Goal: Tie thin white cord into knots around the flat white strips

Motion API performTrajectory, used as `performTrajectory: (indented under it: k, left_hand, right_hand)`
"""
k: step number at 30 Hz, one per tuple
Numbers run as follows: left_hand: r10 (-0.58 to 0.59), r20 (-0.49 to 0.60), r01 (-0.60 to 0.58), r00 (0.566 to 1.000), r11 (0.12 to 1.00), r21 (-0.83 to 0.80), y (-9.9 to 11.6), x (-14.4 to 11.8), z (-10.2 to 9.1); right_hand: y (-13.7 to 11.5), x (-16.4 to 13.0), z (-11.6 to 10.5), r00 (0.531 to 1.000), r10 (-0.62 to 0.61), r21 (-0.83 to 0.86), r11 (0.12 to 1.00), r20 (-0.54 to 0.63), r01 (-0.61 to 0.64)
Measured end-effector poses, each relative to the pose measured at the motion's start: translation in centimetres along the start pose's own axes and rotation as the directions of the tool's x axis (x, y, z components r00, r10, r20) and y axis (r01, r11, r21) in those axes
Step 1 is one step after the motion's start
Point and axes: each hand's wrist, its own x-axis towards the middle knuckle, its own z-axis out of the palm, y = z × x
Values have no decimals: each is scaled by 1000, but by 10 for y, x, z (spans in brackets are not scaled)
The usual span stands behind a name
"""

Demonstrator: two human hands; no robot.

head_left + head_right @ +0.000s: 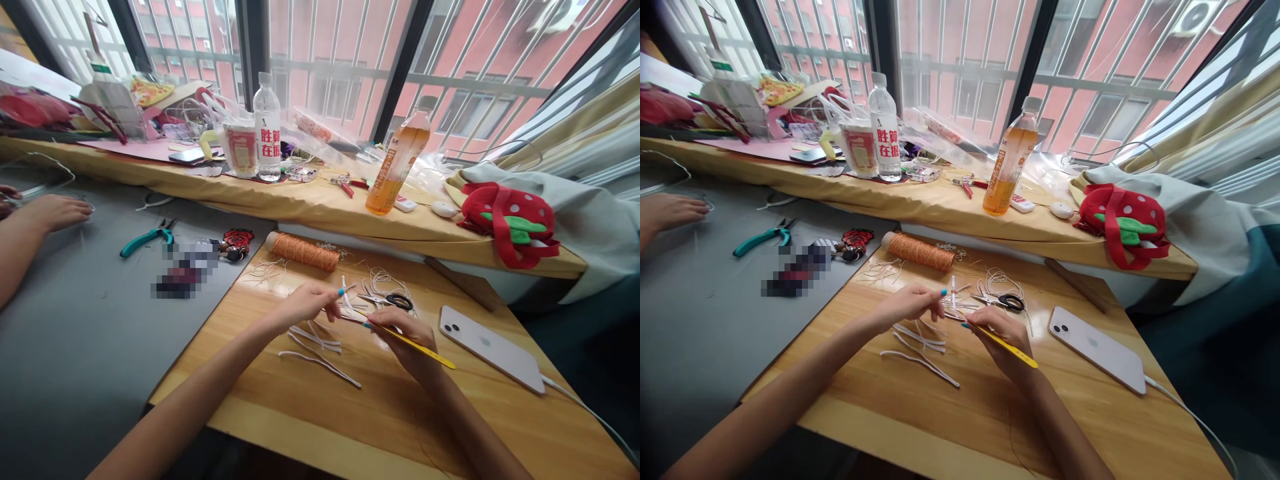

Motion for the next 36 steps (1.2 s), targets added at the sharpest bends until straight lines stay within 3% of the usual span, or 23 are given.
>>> performTrajectory:
  k: [3, 9, 13, 18, 24, 28, 31, 36]
  left_hand:
    - [-57, 128, 82, 990, 977, -195, 2, -4, 5]
    - [-94, 174, 161, 980, 890, -427, -8, -3, 10]
    - [-67, 139, 126, 988, 866, -483, -13, 0, 15]
    - [-54, 50, 68, 997, 928, -367, -8, -1, 18]
    - [20, 15, -15, 1000, 956, -292, -8, -2, 20]
    - [84, -49, -92, 995, 977, -192, -14, -1, 23]
    - [190, -100, -193, 977, 981, -21, -17, -2, 26]
    - [435, -98, -385, 895, 865, 322, -15, -6, 28]
  right_hand:
    - [0, 0, 0, 998, -60, -6, 998, 31, 60]
    - [4, -2, -1, 997, -20, 28, 999, 73, 18]
    - [-1, 2, -2, 988, 78, 60, 994, 134, -86]
    - [-9, 7, -3, 926, 312, 101, 936, 212, -339]
    - [-9, 8, 1, 819, 514, 370, 731, 255, -574]
    - [-8, 10, 7, 738, 627, 508, 563, 251, -652]
    - [-9, 11, 11, 680, 681, 580, 448, 271, -680]
    - [-12, 10, 17, 578, 776, 680, 284, 251, -676]
